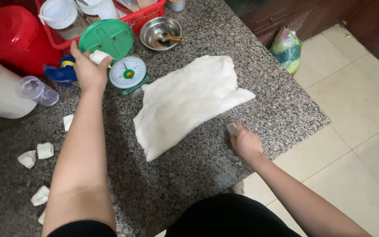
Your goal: Portioning dough using a scraper and weighing the pieces on a scale.
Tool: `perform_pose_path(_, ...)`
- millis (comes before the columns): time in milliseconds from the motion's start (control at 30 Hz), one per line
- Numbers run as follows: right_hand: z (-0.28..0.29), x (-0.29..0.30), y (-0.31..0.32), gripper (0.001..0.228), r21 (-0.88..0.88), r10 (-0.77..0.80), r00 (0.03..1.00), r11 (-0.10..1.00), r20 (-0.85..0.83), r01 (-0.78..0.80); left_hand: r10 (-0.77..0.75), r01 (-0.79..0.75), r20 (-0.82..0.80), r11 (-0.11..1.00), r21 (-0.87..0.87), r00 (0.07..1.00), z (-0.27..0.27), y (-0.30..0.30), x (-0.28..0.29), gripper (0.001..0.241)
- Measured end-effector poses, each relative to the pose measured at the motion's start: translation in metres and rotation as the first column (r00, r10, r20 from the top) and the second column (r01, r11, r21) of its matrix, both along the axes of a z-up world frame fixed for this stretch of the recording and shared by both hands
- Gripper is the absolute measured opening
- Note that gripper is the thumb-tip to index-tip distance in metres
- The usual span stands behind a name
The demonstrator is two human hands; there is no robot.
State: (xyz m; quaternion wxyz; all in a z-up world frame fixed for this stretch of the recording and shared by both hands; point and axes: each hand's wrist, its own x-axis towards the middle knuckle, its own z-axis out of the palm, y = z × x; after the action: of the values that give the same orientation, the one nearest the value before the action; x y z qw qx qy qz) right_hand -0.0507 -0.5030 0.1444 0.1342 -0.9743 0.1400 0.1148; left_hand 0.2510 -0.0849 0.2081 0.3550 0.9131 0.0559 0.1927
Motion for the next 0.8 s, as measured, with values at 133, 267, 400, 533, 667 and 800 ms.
perform_pose_path(133,-0.011,-0.002,-0.003,0.051,-0.028,0.023,0.997,0.999,0.072,-0.022,-0.007,0.007,-0.006,1.000,0.013,1.000,-0.005,0.005,0.000,0.109)
perform_pose_path(267,0.003,-0.001,0.002,0.052,-0.004,0.012,1.000,1.000,0.005,-0.012,-0.075,0.076,0.042,0.997,-0.018,0.996,0.006,0.000,-0.012,0.101)
perform_pose_path(400,0.010,0.000,0.005,0.052,0.002,0.006,1.000,1.000,-0.029,-0.006,-0.106,0.108,0.076,0.994,-0.024,0.991,0.010,-0.005,-0.018,0.094)
perform_pose_path(533,0.011,0.001,0.006,0.048,-0.006,-0.006,0.999,1.000,-0.041,0.006,-0.087,0.086,0.082,0.996,0.014,0.993,0.009,-0.011,-0.015,0.093)
perform_pose_path(667,0.012,0.002,0.007,0.046,-0.002,-0.006,0.998,1.000,-0.056,0.006,-0.070,0.062,0.082,0.994,0.093,0.994,0.009,-0.014,-0.007,0.091)
perform_pose_path(800,0.001,-0.001,0.003,0.049,-0.015,0.006,1.000,1.000,0.002,-0.006,-0.001,0.000,0.007,0.985,0.172,1.000,0.013,-0.019,-0.003,0.075)
